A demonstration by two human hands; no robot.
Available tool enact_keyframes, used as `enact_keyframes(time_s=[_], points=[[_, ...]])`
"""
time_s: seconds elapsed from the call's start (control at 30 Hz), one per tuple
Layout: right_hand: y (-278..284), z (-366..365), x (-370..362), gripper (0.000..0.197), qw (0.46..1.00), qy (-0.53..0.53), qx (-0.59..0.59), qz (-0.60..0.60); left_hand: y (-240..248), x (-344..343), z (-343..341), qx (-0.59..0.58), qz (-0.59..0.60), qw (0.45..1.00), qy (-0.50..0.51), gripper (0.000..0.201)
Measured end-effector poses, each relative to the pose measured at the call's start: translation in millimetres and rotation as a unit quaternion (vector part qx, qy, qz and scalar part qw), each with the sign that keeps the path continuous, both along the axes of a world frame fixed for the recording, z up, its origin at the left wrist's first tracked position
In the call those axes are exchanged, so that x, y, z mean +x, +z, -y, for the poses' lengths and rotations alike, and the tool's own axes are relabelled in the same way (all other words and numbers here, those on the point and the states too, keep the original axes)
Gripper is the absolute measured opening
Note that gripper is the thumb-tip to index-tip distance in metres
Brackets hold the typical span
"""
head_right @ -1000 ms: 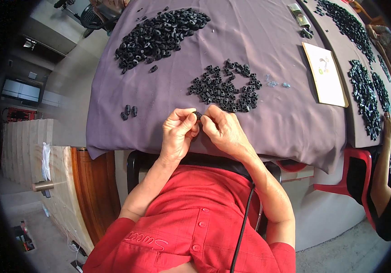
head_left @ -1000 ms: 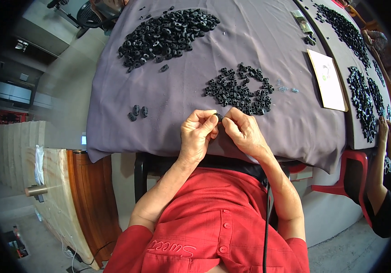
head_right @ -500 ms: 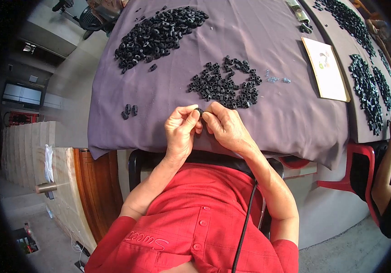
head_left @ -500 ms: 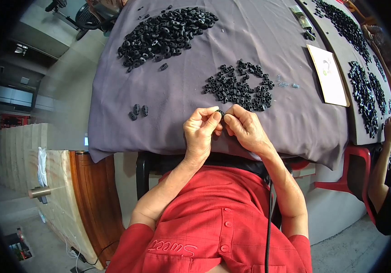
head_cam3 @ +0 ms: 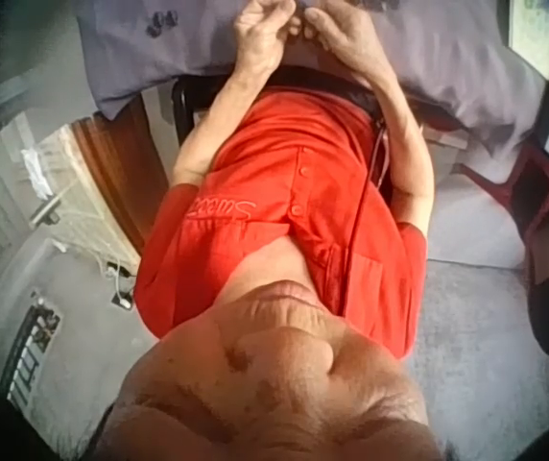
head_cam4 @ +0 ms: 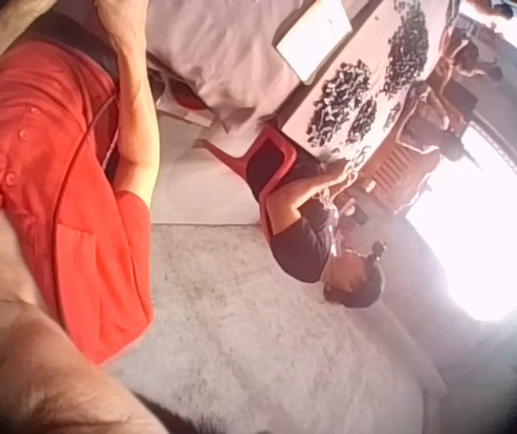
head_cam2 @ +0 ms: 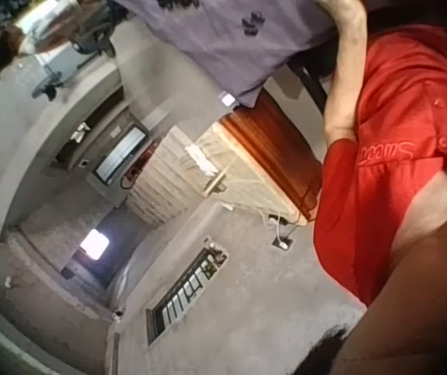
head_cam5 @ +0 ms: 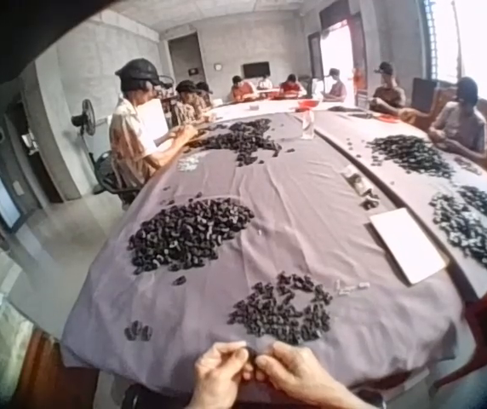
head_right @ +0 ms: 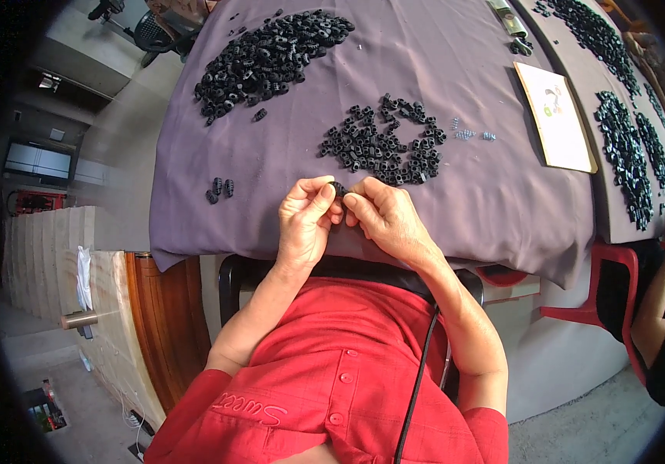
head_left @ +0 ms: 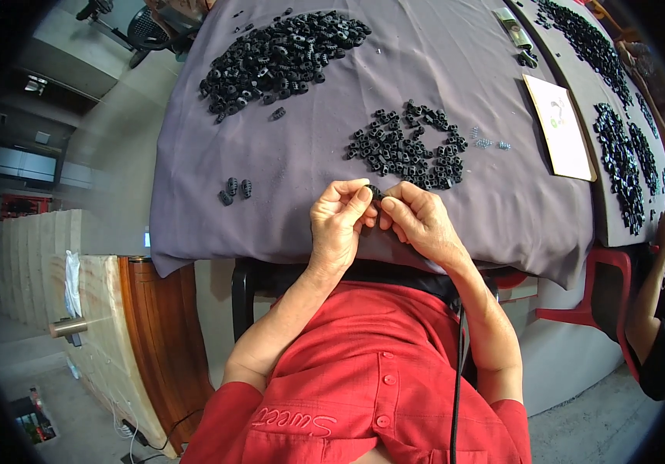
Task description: The person picks up black plastic cord locks and small metal pins by hand, inserts a pin into each lock to assemble them, and places the finished units into a separate pile.
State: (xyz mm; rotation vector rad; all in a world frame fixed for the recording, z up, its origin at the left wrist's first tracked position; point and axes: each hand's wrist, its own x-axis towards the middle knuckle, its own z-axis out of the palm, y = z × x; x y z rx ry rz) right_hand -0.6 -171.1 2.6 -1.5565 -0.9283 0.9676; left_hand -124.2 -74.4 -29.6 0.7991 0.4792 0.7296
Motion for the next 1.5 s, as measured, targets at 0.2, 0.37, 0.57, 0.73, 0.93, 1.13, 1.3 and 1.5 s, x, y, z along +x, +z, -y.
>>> enact_keyframes(time_s=[0.2,0.37,0.57,0.73,0.93,1.13,1.3,1.5], points=[[-3,0,-3,0.018,0.999,-0.022,0.018,0.016,0,-1,1,0.006,0.010,1.000,-0.004,0.010],[-5,0,-8,0.017,0.998,-0.055,0.031,0.015,0,-1,1,0.000,0.007,1.000,-0.003,0.011],[-8,0,-6,0.016,0.995,-0.068,0.056,-0.040,4,-3,-2,-0.041,0.017,0.999,0.015,0.010],[-9,0,-6,0.016,0.994,-0.064,0.060,-0.057,11,-5,-3,-0.031,0.025,0.999,0.029,0.011],[-4,-1,-7,0.016,0.998,-0.053,0.038,-0.022,20,0,-5,0.058,0.011,0.997,0.041,0.012],[-6,-2,-10,0.014,0.995,-0.083,0.047,-0.020,14,-1,4,0.158,-0.055,0.984,0.052,0.013],[-15,-3,-13,0.010,0.989,-0.120,0.087,-0.005,7,-1,10,0.147,-0.070,0.985,0.048,0.014],[-19,-3,-9,0.011,0.975,-0.141,0.115,-0.125,11,-1,-3,0.077,-0.057,0.995,0.013,0.012]])
